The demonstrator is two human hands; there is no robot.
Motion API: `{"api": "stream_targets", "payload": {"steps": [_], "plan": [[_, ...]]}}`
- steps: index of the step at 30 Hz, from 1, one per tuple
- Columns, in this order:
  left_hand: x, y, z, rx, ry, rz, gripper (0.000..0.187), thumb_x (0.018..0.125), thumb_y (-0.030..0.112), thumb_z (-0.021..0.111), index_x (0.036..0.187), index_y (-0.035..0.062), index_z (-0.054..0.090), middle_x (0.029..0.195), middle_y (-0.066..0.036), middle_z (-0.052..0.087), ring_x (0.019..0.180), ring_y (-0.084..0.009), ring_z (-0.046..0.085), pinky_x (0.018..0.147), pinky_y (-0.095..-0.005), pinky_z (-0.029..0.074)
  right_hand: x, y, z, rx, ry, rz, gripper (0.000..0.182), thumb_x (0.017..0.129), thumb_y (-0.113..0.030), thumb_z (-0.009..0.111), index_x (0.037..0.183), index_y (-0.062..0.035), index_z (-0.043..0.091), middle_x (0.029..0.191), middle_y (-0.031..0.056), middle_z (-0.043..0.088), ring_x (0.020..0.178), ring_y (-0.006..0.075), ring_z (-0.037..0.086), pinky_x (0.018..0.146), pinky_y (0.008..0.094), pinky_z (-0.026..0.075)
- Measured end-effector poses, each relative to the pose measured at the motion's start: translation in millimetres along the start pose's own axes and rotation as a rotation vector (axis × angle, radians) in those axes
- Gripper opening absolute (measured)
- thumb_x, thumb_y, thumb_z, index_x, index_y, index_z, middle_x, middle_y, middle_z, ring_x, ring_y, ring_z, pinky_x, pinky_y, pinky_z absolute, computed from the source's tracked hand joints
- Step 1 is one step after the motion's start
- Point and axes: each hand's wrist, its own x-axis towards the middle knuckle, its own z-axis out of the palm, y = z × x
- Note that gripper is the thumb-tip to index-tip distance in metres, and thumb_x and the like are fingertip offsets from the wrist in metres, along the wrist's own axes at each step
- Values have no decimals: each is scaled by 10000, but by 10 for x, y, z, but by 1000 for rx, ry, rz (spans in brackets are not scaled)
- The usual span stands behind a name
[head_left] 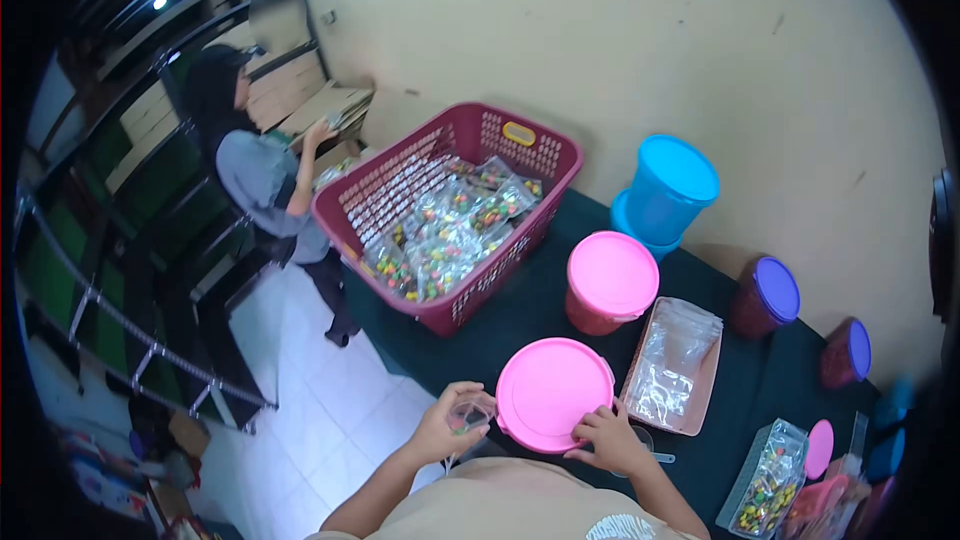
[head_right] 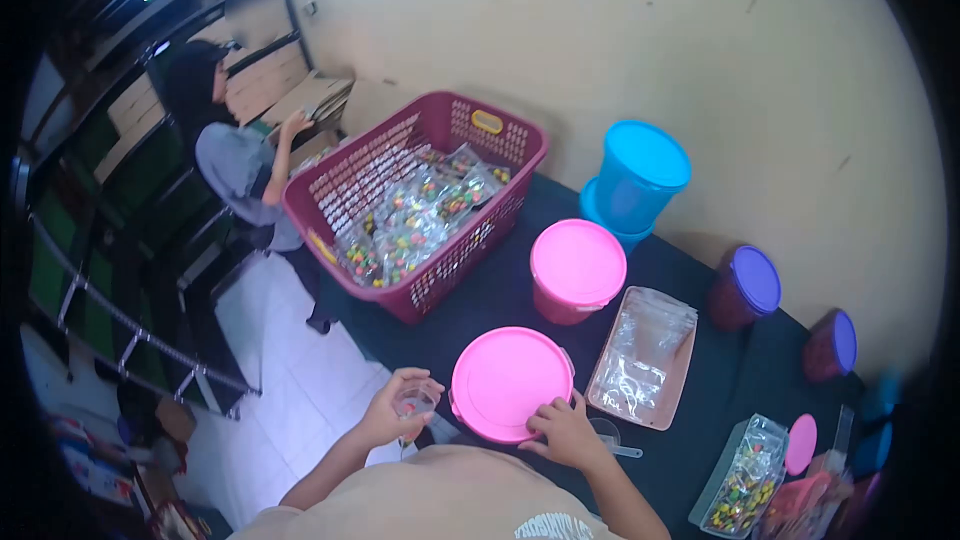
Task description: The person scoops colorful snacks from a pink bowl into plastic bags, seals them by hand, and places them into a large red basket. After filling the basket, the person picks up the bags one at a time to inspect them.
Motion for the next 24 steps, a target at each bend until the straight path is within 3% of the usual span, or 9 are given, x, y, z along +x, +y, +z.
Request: {"api": "stream_targets", "payload": {"steps": [2, 6, 8, 12, 15, 18, 20, 22, 24], "plan": [[144, 41, -72, 40, -82, 38, 566, 776, 13, 668, 1255, 28, 367, 1166, -148, 553, 1043, -197, 553, 954, -362, 414, 52, -76, 50, -47, -76, 120, 326, 720, -439, 697, 869, -153, 646, 907, 6, 591, 1001, 232, 516, 1028, 576, 229], [470, 73, -175, 84, -177, 229, 666, 724, 1, 701, 1206, 68, 246, 1195, -175, 500, 1095, -222, 514, 956, -367, 410, 102, -56, 228, 96, 143, 340, 360, 675, -431, 734, 865, -137, 649, 927, 36, 598, 1009, 245, 502, 1034, 557, 233], [606, -9, -219, 31, -231, 277, 615, 715, -31, 675, 1101, 103, 215, 1193, -188, 482, 1094, -225, 502, 950, -362, 403, 154, -109, 184, 77, 53, 457, 370, 683, -407, 739, 906, -125, 651, 998, 52, 596, 1056, 249, 490, 1023, 554, 242], [789, -67, -276, -80, -325, 237, 513, 716, -28, 643, 992, 120, 236, 1203, -199, 471, 1129, -216, 474, 953, -363, 385, 464, -564, 33, -44, 328, 540, 428, 726, -350, 731, 1049, -95, 615, 1153, 85, 549, 1136, 277, 470, 1022, 525, 279], [915, 19, -326, -39, -467, 281, 502, 722, -17, 652, 1030, 108, 275, 1230, -198, 458, 1168, -237, 462, 968, -390, 385, 681, -981, -97, 517, 508, 332, 573, 772, -278, 722, 1251, -71, 484, 1176, 144, 526, 1211, 292, 434, 1007, 422, 363], [1002, 79, -431, -268, -581, 150, 469, 736, 3, 663, 1093, 85, 372, 1258, -180, 447, 1191, -255, 456, 971, -389, 394, 971, -1180, 60, 961, 634, 307, 602, 767, -219, 734, 1273, -67, 447, 1194, 133, 513, 1215, 260, 439, 1007, 415, 369], [1067, 248, -576, 51, -643, 300, 425, 753, 22, 668, 1126, 71, 470, 1270, -159, 445, 1184, -251, 463, 956, -358, 408, 1052, -1148, 270, 944, 646, 296, 614, 764, -176, 737, 1277, -60, 420, 1202, 112, 503, 1189, 224, 459, 1002, 390, 376], [1059, 246, -715, -2, -647, 282, 388, 776, 29, 654, 1141, 70, 529, 1266, -142, 451, 1167, -244, 478, 946, -330, 413, 1194, -1236, 271, 1090, 759, 409, 582, 768, -173, 735, 1249, -56, 430, 1187, 92, 507, 1147, 205, 486, 999, 383, 375], [1045, 218, -891, -36, -724, 107, 368, 789, 23, 616, 1148, 65, 542, 1287, -139, 410, 1152, -236, 483, 948, -341, 417, 1305, -1279, 262, 938, 857, 472, 477, 770, -160, 731, 1167, -48, 492, 1164, 73, 519, 1107, 176, 501, 968, 367, 385]]}}
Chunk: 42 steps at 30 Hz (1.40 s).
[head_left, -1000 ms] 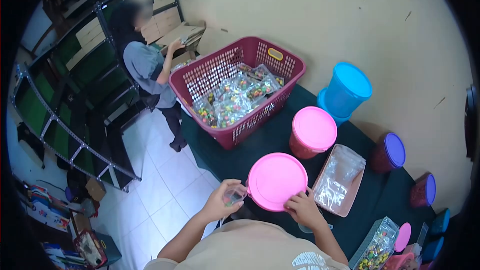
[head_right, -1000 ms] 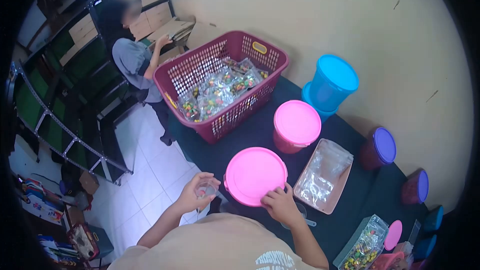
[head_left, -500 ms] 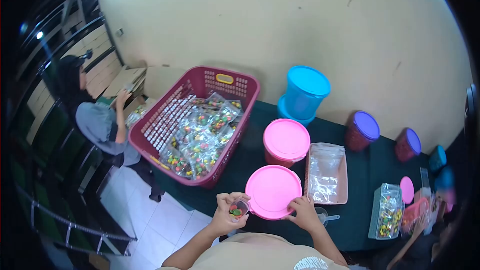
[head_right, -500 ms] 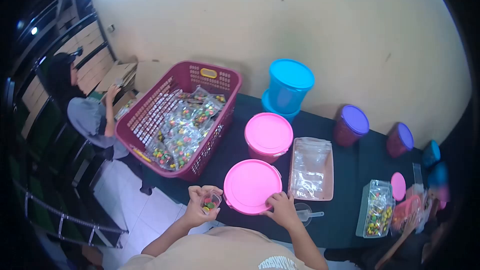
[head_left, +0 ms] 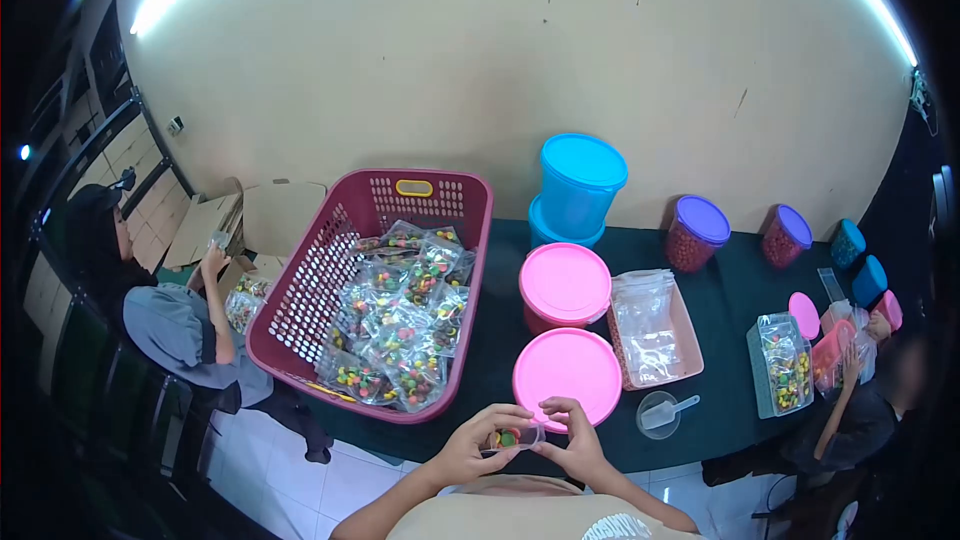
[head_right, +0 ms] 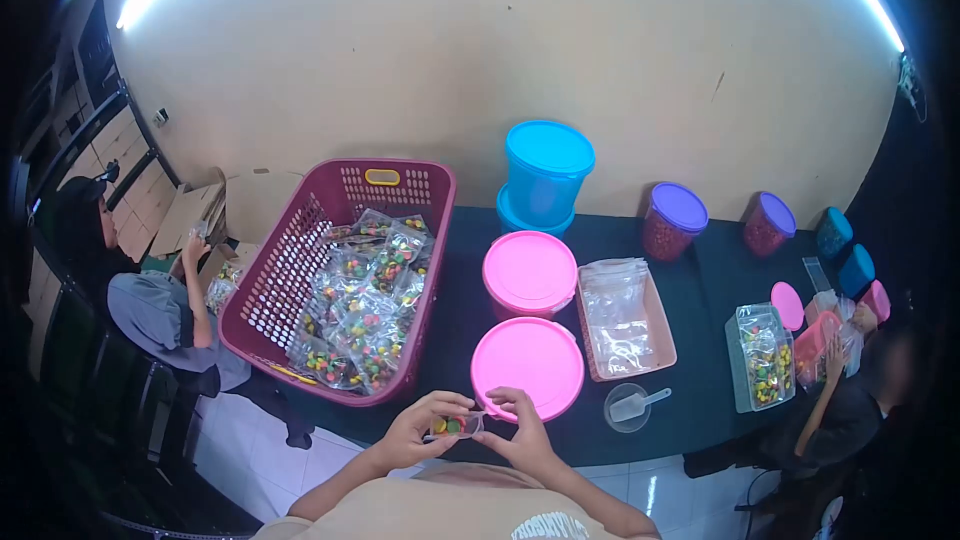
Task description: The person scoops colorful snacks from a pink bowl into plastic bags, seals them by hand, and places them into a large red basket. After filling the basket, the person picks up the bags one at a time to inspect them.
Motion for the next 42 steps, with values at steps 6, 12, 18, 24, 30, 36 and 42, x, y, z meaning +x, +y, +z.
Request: {"api": "stream_targets", "payload": {"steps": [6, 12, 18, 24, 30, 36, 42], "plan": [[-256, -17, -107, 41, 152, 50, 382, 815, 74, 624, 1181, 41, 520, 1141, -111, 501, 1075, -218, 520, 910, -317, 433, 2, 125, 293, 124, -36, 7, 180, 795, -71, 685, 953, -31, 609, 937, 52, 612, 899, 138, 569, 843, 286, 427], [-522, -183, -256, 268, 296, -20, 316, 743, 115, 735, 1007, 21, 590, 991, -89, 607, 958, -204, 585, 862, -310, 436, -136, 100, 522, 196, 14, 22, 110, 807, -16, 648, 906, -3, 602, 924, 62, 604, 893, 128, 563, 834, 279, 434], [-708, -227, -189, 196, 439, 24, 206, 724, 122, 750, 850, 13, 629, 892, -92, 643, 876, -207, 605, 803, -313, 460, -191, 72, 704, 180, -36, 50, 277, 794, -44, 686, 1040, 7, 572, 993, 75, 576, 956, 148, 570, 894, 302, 434], [-679, -231, -112, 170, 483, 66, 230, 749, 168, 737, 882, 12, 632, 906, -83, 627, 881, -206, 591, 806, -321, 450, -130, 103, 603, 166, -129, -26, 233, 794, -34, 677, 1004, 13, 587, 1004, 82, 563, 956, 152, 567, 849, 287, 449], [-594, -227, 101, 159, 466, -22, 190, 801, 186, 691, 870, 16, 641, 902, -82, 622, 878, -200, 589, 804, -315, 446, -127, 79, 435, 294, -191, 117, 165, 823, -57, 656, 964, 6, 594, 961, 78, 582, 903, 148, 564, 814, 282, 443], [-331, -200, 347, 322, 497, 59, 177, 802, 220, 686, 836, 52, 643, 870, -57, 628, 839, -213, 586, 813, -335, 409, 2, 41, 90, 134, -268, 83, 134, 833, -96, 660, 926, -7, 624, 925, 58, 607, 867, 119, 568, 780, 271, 445], [-13, -182, 603, 438, 534, 103, 158, 823, 225, 654, 872, 77, 632, 885, -44, 620, 875, -223, 573, 840, -348, 370, 129, -59, -266, 32, -269, 10, 106, 820, -95, 672, 884, -16, 641, 872, 56, 615, 809, 130, 585, 737, 270, 458]]}}
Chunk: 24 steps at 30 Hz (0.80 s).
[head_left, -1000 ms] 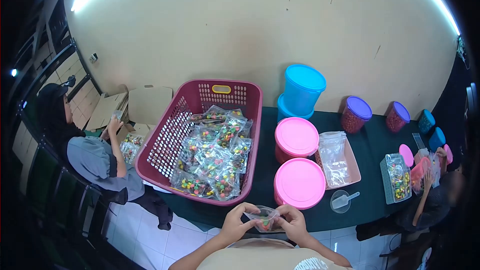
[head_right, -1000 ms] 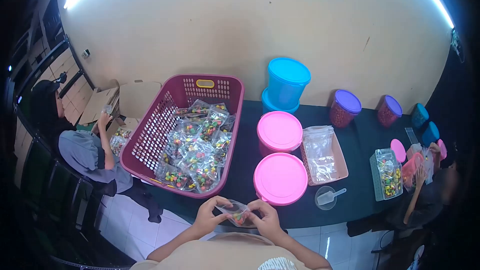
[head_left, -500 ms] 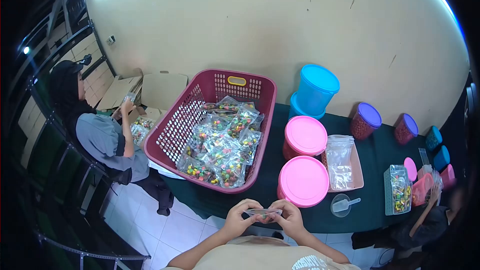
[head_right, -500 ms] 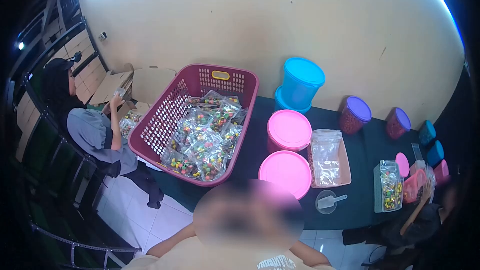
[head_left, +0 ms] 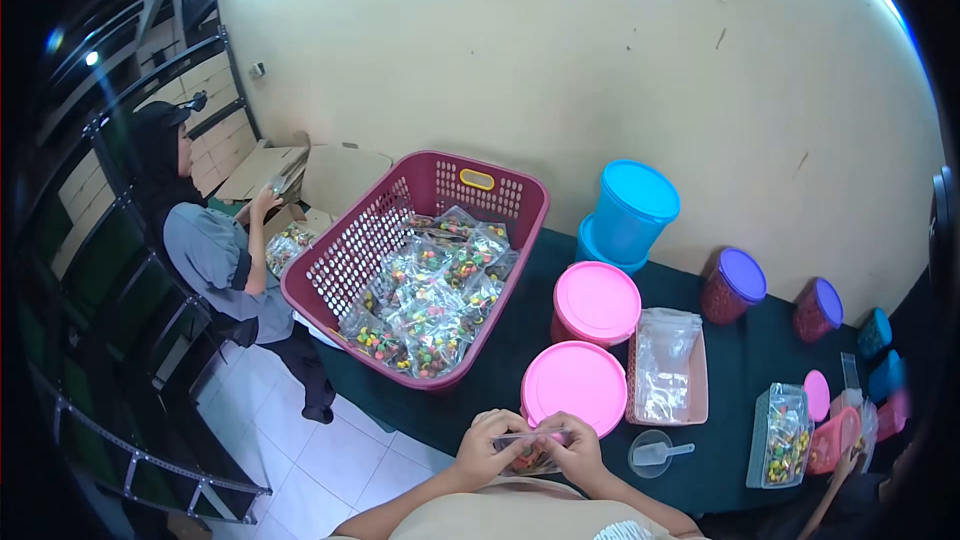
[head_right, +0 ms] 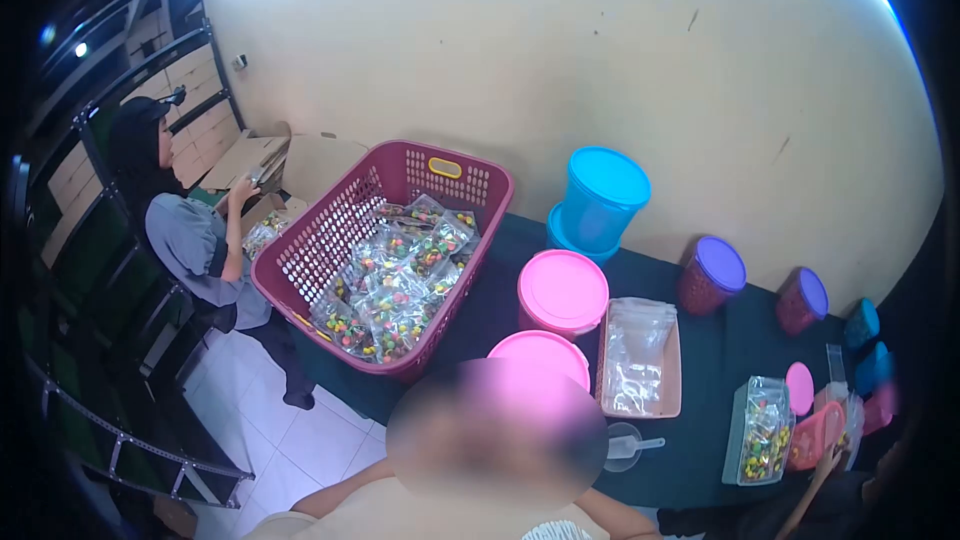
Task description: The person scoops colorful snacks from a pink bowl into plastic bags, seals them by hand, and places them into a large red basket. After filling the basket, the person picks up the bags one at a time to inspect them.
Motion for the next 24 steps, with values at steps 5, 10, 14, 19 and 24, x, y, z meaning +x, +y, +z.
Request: {"api": "stream_targets", "payload": {"steps": [5, 10, 14, 19, 24], "plan": [[11, 115, 219, 11, 60, -89, 124, 813, 168, 656, 875, 68, 617, 909, -51, 614, 891, -214, 574, 848, -339, 386, 1, 31, -204, -90, -15, -81, 80, 798, -63, 675, 856, -16, 649, 870, 82, 626, 817, 154, 599, 748, 279, 462], [-13, 108, 318, 75, 122, -5, 140, 834, 212, 639, 893, 86, 627, 883, -31, 618, 886, -192, 566, 869, -351, 332, 62, 75, -359, -123, -93, -149, 64, 757, -23, 674, 819, -24, 660, 798, 88, 640, 765, 175, 611, 706, 287, 466], [-84, 150, 324, 149, 166, -5, 133, 841, 209, 628, 903, 91, 636, 885, -30, 626, 880, -187, 572, 885, -368, 332, 168, 146, -386, -154, -195, -277, 70, 741, -17, 677, 810, -22, 663, 758, 89, 642, 734, 185, 610, 680, 284, 464], [-161, 178, 358, 170, 223, -114, 145, 851, 221, 613, 906, 90, 641, 875, -34, 632, 879, -197, 578, 946, -391, 325, 364, 203, -334, -180, -328, -404, 77, 724, -28, 688, 794, -51, 667, 746, 77, 638, 705, 220, 597, 680, 324, 465], [-199, 256, 240, 353, 327, -117, 170, 825, 245, 642, 878, 84, 651, 852, -29, 640, 873, -193, 599, 967, -407, 327, 520, 72, -283, -290, -357, -507, 124, 675, -46, 713, 789, -75, 673, 723, 44, 629, 736, 222, 575, 685, 336, 452]]}}
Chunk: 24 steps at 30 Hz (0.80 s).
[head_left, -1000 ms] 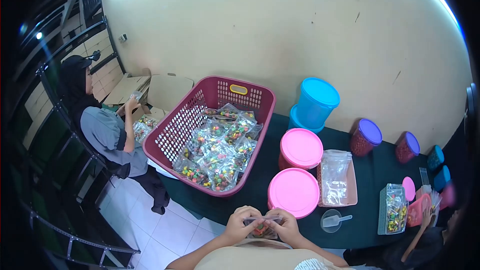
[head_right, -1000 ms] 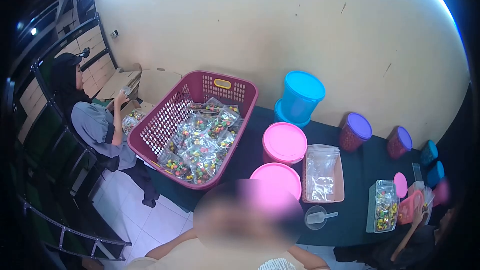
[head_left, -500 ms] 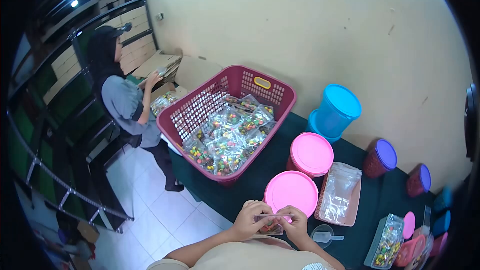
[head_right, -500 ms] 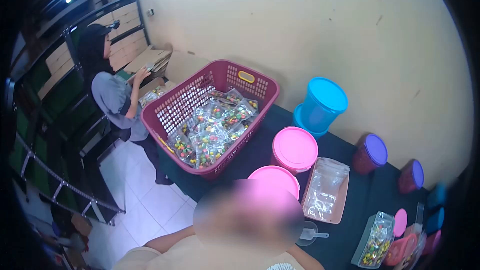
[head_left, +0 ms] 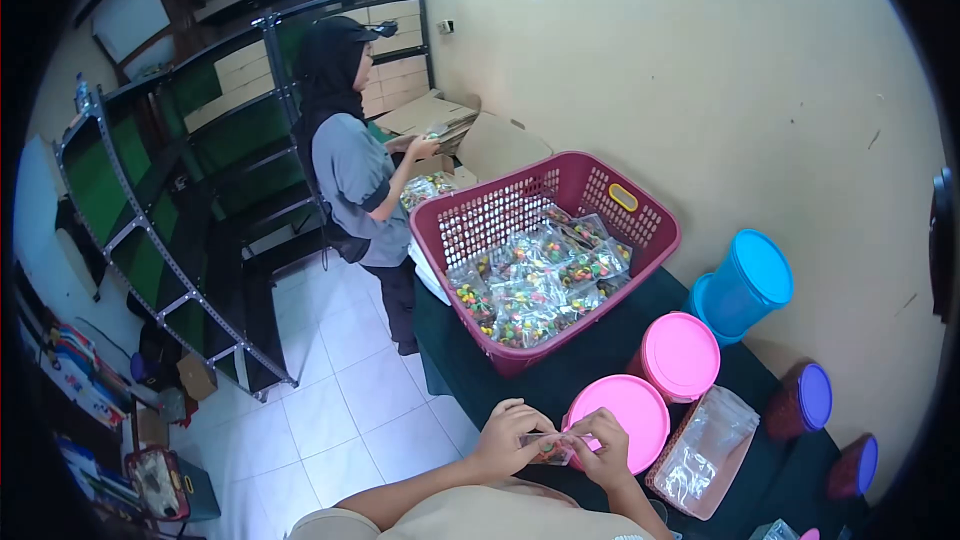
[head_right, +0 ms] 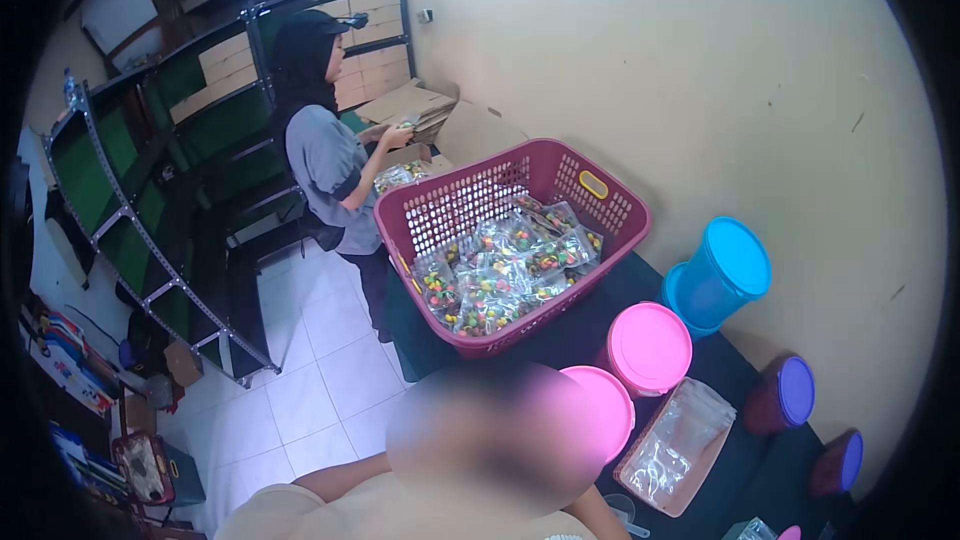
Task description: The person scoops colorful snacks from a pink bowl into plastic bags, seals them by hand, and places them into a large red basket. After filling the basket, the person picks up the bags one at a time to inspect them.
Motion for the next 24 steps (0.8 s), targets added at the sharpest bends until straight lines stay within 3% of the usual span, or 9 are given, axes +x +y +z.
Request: {"api": "stream_targets", "payload": {"steps": [7, 9, 18, 24], "plan": [[-72, 37, -81, 6, 0, 3, 165, 804, 259, 669, 835, 97, 673, 836, -32, 647, 873, -186, 608, 975, -410, 333, -67, -58, -15, 0, 58, 21, 117, 659, -47, 722, 762, -73, 675, 718, 40, 627, 728, 213, 541, 672, 330, 444], [-98, 19, -86, -6, 6, 4, 101, 786, 176, 699, 802, 91, 648, 847, -31, 653, 887, -170, 615, 990, -426, 333, -103, -58, -39, -3, 68, 16, 119, 658, -52, 726, 763, -72, 674, 717, 39, 625, 733, 212, 533, 672, 328, 439], [-214, -22, -160, -99, -99, 8, 105, 761, 116, 714, 738, 81, 617, 810, -39, 649, 855, -182, 623, 975, -451, 343, -350, -74, -84, -76, 88, 48, 134, 657, -60, 728, 767, -91, 658, 758, 18, 640, 782, 222, 515, 725, 338, 417], [140, 86, -482, -76, -17, 130, 101, 749, 80, 708, 725, 97, 611, 735, -29, 638, 788, -184, 635, 955, -445, 354, 165, -269, -247, -125, 83, -104, 155, 657, -65, 729, 785, -103, 651, 793, 5, 637, 816, 231, 508, 761, 364, 399]]}}
